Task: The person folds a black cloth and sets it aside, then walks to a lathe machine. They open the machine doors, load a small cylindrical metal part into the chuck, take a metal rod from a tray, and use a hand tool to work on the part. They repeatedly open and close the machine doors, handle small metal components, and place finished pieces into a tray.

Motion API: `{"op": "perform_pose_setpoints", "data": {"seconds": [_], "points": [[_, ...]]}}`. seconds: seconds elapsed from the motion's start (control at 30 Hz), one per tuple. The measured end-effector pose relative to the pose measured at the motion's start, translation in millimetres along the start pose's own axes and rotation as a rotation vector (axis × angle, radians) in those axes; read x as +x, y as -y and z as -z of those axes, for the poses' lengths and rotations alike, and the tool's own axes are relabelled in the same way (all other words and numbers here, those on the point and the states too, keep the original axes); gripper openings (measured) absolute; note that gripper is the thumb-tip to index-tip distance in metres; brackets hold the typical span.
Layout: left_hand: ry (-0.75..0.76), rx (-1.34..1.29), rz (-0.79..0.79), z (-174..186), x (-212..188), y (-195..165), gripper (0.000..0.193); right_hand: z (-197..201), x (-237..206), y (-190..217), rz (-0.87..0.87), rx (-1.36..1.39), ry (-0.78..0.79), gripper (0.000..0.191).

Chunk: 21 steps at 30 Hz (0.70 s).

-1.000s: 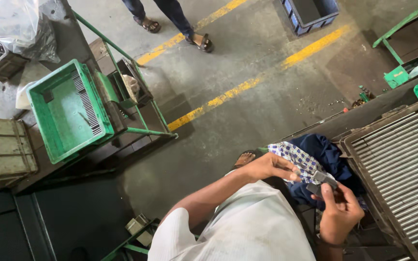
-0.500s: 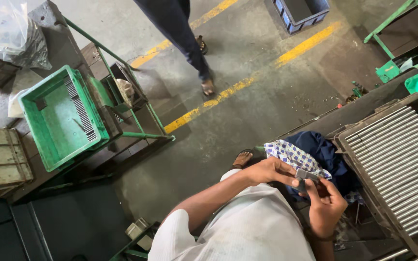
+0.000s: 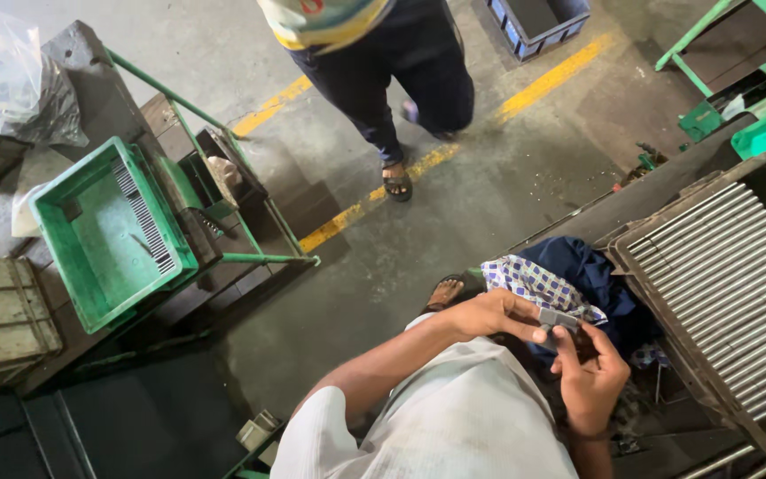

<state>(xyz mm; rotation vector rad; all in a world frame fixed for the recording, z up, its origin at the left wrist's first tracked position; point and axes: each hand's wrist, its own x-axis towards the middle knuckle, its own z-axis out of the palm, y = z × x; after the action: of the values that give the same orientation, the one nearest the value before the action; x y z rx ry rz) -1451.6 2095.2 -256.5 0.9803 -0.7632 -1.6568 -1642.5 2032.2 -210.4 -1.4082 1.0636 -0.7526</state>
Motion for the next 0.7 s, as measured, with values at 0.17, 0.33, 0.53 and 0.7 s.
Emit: {"op": "perform_pose_setpoints", "data": {"seconds": [0.17,0.33,0.53,0.7], "points": [[0.027,-0.003,-0.017,-5,6,-4,0.032,0,-1,6,-0.016,0.097,-0.032,0.025],[0.015,0.012,0.026,-9,13,-5,0.030,4,-6,5,0.033,0.100,-0.063,0.025],[0.054,0.014,0.050,-13,16,-7,0.029,10,-7,-1,0.060,0.131,-0.115,0.026],[0.054,0.020,0.059,-18,19,-12,0.031,15,-7,-6,0.003,0.216,-0.136,0.026]]}}
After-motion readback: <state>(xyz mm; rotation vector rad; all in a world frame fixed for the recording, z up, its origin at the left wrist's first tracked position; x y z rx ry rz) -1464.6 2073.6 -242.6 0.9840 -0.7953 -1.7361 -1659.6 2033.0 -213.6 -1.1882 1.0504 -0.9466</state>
